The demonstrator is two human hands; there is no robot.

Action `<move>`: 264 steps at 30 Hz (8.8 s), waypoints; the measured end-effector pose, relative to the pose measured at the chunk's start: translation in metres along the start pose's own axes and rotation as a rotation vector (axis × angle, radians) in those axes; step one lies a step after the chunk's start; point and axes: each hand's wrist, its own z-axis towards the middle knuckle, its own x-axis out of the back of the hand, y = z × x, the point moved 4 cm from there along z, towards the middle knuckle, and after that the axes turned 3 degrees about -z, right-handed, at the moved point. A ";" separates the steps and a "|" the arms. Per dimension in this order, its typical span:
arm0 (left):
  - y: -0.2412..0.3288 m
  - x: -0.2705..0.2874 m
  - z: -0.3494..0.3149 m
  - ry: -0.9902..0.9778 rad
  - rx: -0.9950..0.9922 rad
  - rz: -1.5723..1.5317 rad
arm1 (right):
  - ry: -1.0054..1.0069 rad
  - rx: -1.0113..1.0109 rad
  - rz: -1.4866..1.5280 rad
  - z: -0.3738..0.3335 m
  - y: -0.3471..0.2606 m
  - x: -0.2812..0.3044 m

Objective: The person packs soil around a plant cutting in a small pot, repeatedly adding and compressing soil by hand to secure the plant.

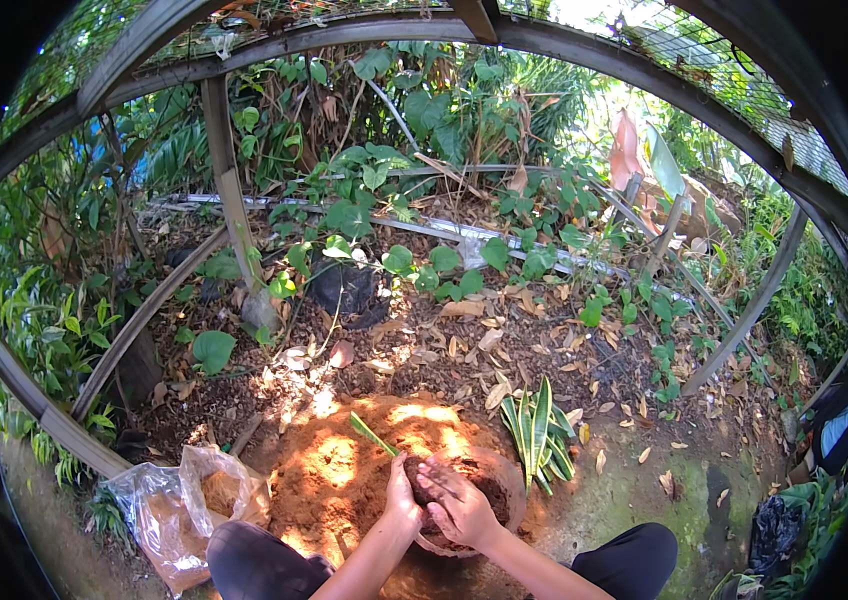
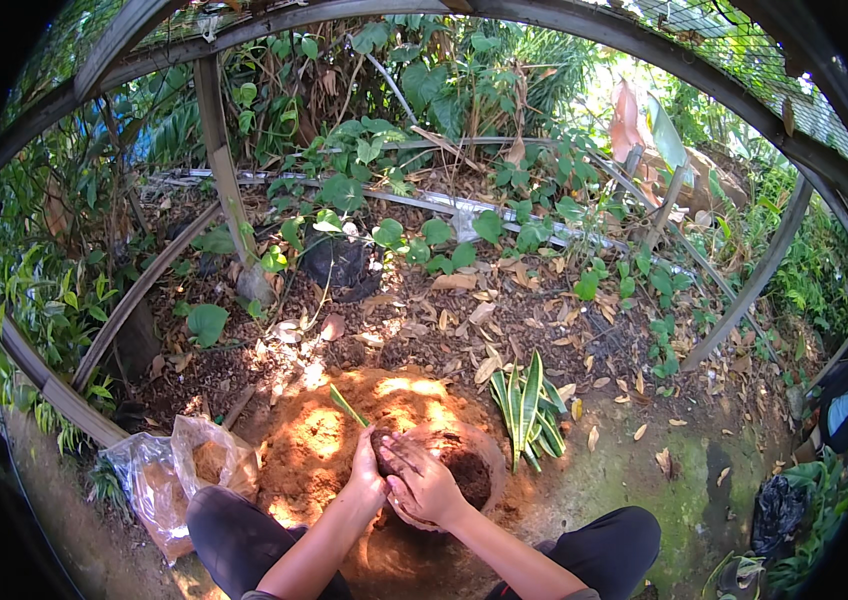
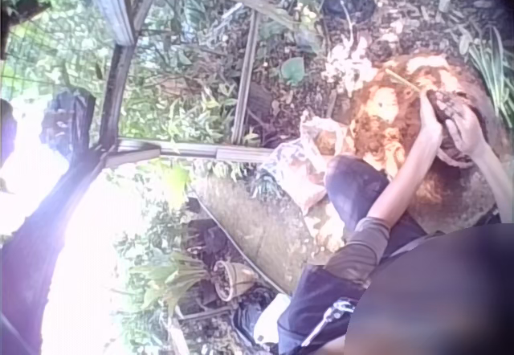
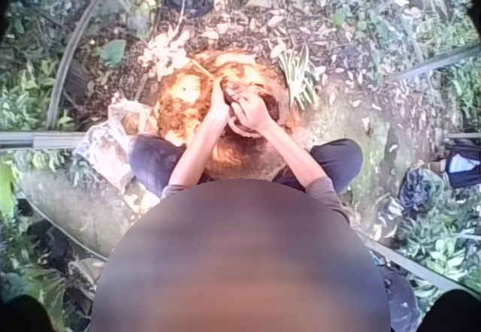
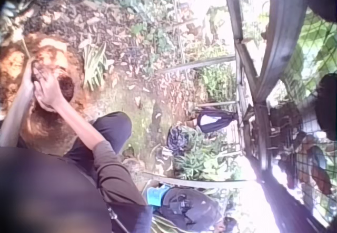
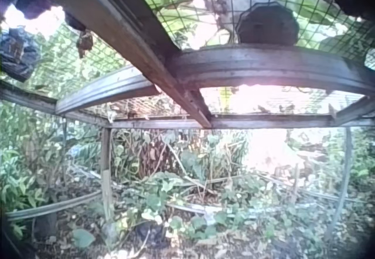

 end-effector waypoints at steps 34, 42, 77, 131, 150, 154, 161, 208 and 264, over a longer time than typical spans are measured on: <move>0.000 0.004 -0.005 0.133 -0.019 0.085 | -0.010 0.122 -0.159 -0.001 0.005 0.000; -0.006 -0.003 -0.004 0.099 -0.011 0.050 | 0.037 0.048 -0.125 0.003 0.012 0.005; -0.014 -0.014 -0.007 -0.157 -0.096 0.052 | 0.129 -0.285 0.310 0.001 0.016 -0.001; -0.020 -0.032 -0.025 -0.109 -0.066 0.132 | 0.287 -0.060 0.030 0.011 0.008 0.030; -0.033 -0.014 -0.008 -0.180 -0.096 -0.146 | 0.314 -0.049 -0.016 0.011 0.004 0.015; -0.033 -0.004 0.004 -0.259 -0.043 -0.159 | 0.317 0.011 -0.010 0.008 0.006 0.007; -0.035 0.002 0.006 -0.057 -0.152 0.055 | 0.433 -0.371 0.236 -0.006 0.025 -0.004; -0.026 -0.024 -0.016 -0.273 -0.401 0.203 | 0.613 -0.712 1.057 -0.018 0.034 -0.022; -0.040 -0.023 -0.024 -0.035 -0.634 0.342 | 0.604 -0.541 0.462 -0.011 0.025 -0.002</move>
